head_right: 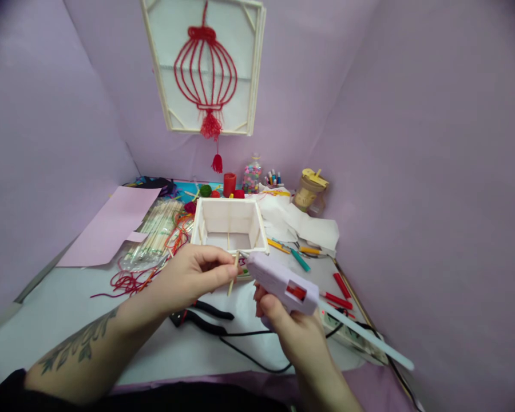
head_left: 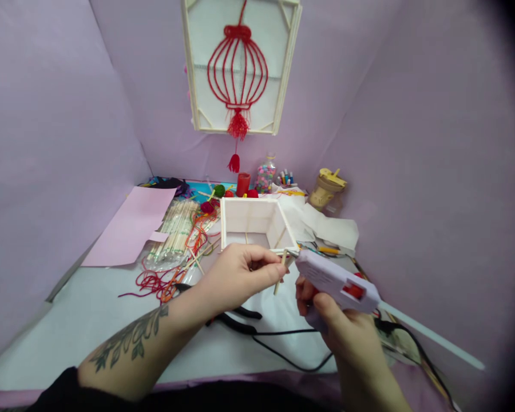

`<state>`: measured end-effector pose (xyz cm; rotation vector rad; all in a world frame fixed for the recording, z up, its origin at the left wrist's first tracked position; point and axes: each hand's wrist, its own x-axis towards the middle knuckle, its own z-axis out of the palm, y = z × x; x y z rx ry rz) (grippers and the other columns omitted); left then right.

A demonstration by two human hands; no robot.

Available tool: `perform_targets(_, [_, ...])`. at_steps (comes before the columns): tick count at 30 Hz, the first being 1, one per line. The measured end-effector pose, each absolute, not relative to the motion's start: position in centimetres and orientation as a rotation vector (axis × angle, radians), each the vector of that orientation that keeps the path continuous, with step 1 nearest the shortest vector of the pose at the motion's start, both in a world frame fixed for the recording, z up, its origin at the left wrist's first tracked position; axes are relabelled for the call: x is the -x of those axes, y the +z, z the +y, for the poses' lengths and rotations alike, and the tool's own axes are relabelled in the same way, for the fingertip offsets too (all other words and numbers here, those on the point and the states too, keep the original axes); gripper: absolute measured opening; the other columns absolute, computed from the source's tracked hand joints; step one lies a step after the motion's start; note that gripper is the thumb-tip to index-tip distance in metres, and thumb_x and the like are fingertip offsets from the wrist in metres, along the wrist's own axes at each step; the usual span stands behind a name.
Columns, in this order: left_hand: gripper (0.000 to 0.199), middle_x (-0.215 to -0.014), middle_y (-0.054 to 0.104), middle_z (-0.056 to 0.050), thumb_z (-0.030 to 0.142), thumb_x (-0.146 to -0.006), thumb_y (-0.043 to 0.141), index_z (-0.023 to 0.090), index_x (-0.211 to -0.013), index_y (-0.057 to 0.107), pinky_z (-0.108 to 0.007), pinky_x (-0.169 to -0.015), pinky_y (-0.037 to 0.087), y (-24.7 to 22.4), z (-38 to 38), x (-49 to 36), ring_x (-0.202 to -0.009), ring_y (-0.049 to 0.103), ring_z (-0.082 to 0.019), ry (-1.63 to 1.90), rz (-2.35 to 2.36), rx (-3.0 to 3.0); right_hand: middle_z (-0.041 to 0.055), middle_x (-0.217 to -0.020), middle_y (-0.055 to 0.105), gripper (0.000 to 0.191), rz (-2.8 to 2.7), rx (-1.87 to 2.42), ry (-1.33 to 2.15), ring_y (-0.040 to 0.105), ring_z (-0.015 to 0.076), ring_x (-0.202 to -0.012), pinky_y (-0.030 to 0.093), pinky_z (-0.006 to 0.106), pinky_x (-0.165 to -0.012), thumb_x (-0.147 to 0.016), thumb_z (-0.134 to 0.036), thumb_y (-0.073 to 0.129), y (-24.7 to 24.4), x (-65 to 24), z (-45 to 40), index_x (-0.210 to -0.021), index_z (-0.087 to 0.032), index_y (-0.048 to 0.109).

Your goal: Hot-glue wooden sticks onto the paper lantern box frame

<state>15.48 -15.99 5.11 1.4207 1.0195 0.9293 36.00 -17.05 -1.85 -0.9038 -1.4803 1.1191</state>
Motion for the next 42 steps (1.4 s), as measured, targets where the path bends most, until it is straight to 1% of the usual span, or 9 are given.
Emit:
perform_targets(5, [0.024, -0.058, 0.054, 0.003, 0.035, -0.083, 0.062, 0.015, -0.071, 0.067, -0.020, -0.048, 0.030, 5.0, -16.0, -15.5, -0.052, 0.041, -0.007, 0.932, 1.017, -1.427, 0.0036, -0.066, 0.060, 0.037, -1.509, 0.962, 1.143, 0.056, 0.0167, -0.059, 0.048, 0.030, -0.054, -0.089, -0.054, 0.059, -1.4, -36.2, -17.4, -0.075, -0.020, 0.063])
perform_targets(8, [0.024, -0.060, 0.055, 0.003, 0.036, -0.083, 0.062, 0.014, -0.072, 0.068, -0.020, -0.048, 0.030, 5.0, -16.1, -15.5, -0.053, 0.041, -0.008, 0.937, 1.024, -1.424, 0.0039, -0.067, 0.061, 0.036, -1.534, 1.019, 1.148, 0.058, 0.0178, -0.062, 0.049, 0.031, -0.057, -0.090, -0.053, 0.058, -1.1, -36.3, -17.7, -0.075, -0.020, 0.064])
perform_targets(18, [0.026, -0.063, 0.060, 0.001, 0.037, -0.083, 0.064, 0.014, -0.071, 0.069, -0.020, -0.055, 0.037, 4.9, -16.0, -15.3, -0.059, 0.050, -0.009, 0.937, 1.038, -1.422, 0.0025, -0.061, 0.058, 0.036, -1.550, 1.066, 1.140, 0.057, 0.0180, -0.060, 0.049, 0.031, -0.055, -0.089, -0.053, 0.058, -1.5, -36.5, -17.7, -0.077, -0.020, 0.064])
perform_targets(23, [0.022, -0.062, 0.060, 0.001, 0.034, -0.082, 0.066, 0.014, -0.072, 0.069, -0.019, -0.052, 0.036, 5.2, -16.1, -15.3, -0.056, 0.049, -0.008, 0.927, 1.012, -1.414, 0.0021, -0.063, 0.060, 0.032, -1.512, 1.112, 1.084, 0.056, 0.0163, -0.059, 0.046, 0.028, -0.053, -0.088, -0.050, 0.060, -1.8, -36.3, -17.6, -0.078, -0.020, 0.065])
perform_targets(26, [0.023, -0.057, 0.057, 0.003, 0.035, -0.082, 0.066, 0.015, -0.073, 0.069, -0.019, -0.048, 0.033, 5.3, -16.1, -15.2, -0.050, 0.045, -0.007, 0.942, 1.030, -1.392, 0.0020, -0.064, 0.060, 0.032, -1.480, 1.081, 1.071, 0.053, 0.0144, -0.055, 0.044, 0.027, -0.050, -0.089, -0.049, 0.060, -2.3, -36.1, -17.3, -0.077, -0.020, 0.064])
perform_targets(30, [0.024, -0.052, 0.051, 0.006, 0.040, -0.080, 0.069, 0.016, -0.079, 0.069, -0.018, -0.041, 0.031, 4.7, -15.5, -15.1, -0.043, 0.039, -0.006, 1.094, 1.094, -1.248, 0.0018, -0.068, 0.061, 0.028, -1.459, 0.890, 1.020, 0.055, 0.0152, -0.057, 0.045, 0.028, -0.052, -0.090, -0.048, 0.059, -2.1, -35.8, -17.4, -0.084, -0.021, 0.065])
perform_targets(33, [0.023, -0.054, 0.053, 0.006, 0.038, -0.076, 0.073, 0.015, -0.080, 0.070, -0.018, -0.043, 0.034, 4.2, -15.1, -15.2, -0.043, 0.039, -0.005, 1.250, 1.088, -1.162, 0.0016, -0.075, 0.061, 0.021, -1.540, 0.922, 0.975, 0.057, 0.0147, -0.063, 0.046, 0.027, -0.055, -0.089, -0.043, 0.063, -1.1, -35.6, -18.0, -0.088, -0.022, 0.064])
perform_targets(37, [0.021, -0.058, 0.058, 0.005, 0.035, -0.074, 0.075, 0.015, -0.076, 0.070, -0.018, -0.047, 0.037, 4.1, -14.8, -15.3, -0.045, 0.040, -0.004, 1.376, 1.063, -1.125, 0.0006, -0.075, 0.059, 0.017, -1.715, 0.941, 0.981, 0.056, 0.0142, -0.066, 0.046, 0.025, -0.057, -0.091, -0.039, 0.061, 0.0, -35.5, -18.3, -0.086, -0.023, 0.061])
perform_targets(42, [0.018, -0.049, 0.051, 0.007, 0.033, -0.074, 0.075, 0.015, -0.073, 0.071, -0.018, -0.047, 0.039, 4.4, -14.9, -15.5, -0.042, 0.038, -0.004, 1.415, 1.027, -1.073, 0.0003, -0.077, 0.058, 0.019, -1.730, 0.959, 1.069, 0.055, 0.0138, -0.064, 0.045, 0.025, -0.056, -0.091, -0.042, 0.060, -0.2, -35.6, -18.1, -0.087, -0.023, 0.059])
